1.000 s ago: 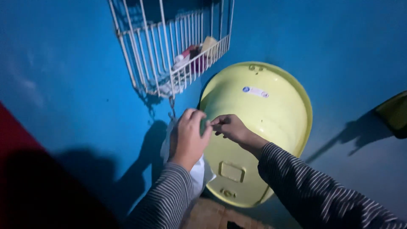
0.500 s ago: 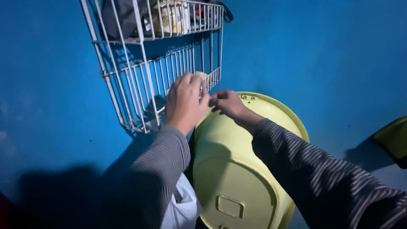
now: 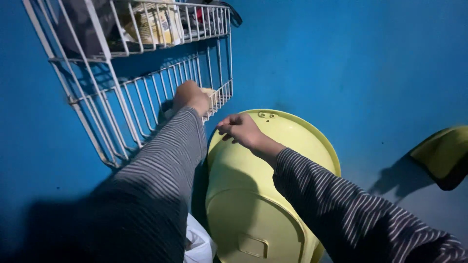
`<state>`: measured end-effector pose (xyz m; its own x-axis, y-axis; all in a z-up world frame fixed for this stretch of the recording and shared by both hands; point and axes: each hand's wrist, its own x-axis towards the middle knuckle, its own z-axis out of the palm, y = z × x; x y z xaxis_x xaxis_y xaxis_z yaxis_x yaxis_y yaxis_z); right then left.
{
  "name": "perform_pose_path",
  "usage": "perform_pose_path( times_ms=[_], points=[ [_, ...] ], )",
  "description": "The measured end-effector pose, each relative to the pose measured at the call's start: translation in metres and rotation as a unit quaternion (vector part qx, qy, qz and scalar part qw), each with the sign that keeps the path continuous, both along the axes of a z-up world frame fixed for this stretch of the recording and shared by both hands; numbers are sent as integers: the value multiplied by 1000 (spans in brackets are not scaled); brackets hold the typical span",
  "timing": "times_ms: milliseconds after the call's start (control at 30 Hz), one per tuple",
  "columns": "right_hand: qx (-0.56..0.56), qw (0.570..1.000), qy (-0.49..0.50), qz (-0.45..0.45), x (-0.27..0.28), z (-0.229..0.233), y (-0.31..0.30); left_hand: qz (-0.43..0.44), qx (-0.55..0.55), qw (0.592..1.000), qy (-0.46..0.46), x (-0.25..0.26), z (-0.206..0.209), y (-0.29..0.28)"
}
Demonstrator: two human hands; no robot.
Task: Packing various toiletry items and small household objects from a wall-mounted wire shelf into a white plastic bag.
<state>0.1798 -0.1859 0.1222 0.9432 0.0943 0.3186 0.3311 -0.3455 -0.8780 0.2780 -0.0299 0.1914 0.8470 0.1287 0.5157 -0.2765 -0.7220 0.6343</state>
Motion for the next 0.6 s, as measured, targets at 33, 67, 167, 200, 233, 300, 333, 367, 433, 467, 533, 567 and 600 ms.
perform_pose_path(
  times_ms=[33,67,167,200,233,300,333,367,433,467,533,567,600],
  points=[
    [1,1000,0,-1,-2,0,-4,-1,1,1000,0,5,-2,0],
    [9,1000,1,-5,-3,0,-8,4,0,998,-58,9,-3,0],
    [49,999,9,-2,-3,0,-18,-12,-5,983,-181,13,-10,7],
    [82,997,12,1,-2,1,-21,-38,-9,967,-250,13,-12,11],
    [82,996,15,3,-6,5,-19,-35,-8,968,-248,0,-11,11],
    [211,977,43,5,-13,14,-16,-125,-65,949,-281,-26,-9,9],
    [212,976,45,7,-23,21,-14,-124,-63,950,-279,-32,-13,5],
    [267,962,52,8,-33,27,-13,-162,-94,948,-257,-38,-19,1],
    [323,944,62,7,-45,31,-18,-201,-126,944,-230,-52,-34,-8],
    [346,937,50,15,-47,28,-25,-243,-160,938,-187,-60,-44,-13],
    [371,928,40,13,-59,15,-42,-291,-194,927,-134,-76,-68,-26],
    [365,930,24,19,-68,7,-52,-322,-224,916,-80,-84,-80,-34],
    [359,933,8,25,-78,-1,-63,-352,-252,901,-24,-93,-93,-42]
  ],
)
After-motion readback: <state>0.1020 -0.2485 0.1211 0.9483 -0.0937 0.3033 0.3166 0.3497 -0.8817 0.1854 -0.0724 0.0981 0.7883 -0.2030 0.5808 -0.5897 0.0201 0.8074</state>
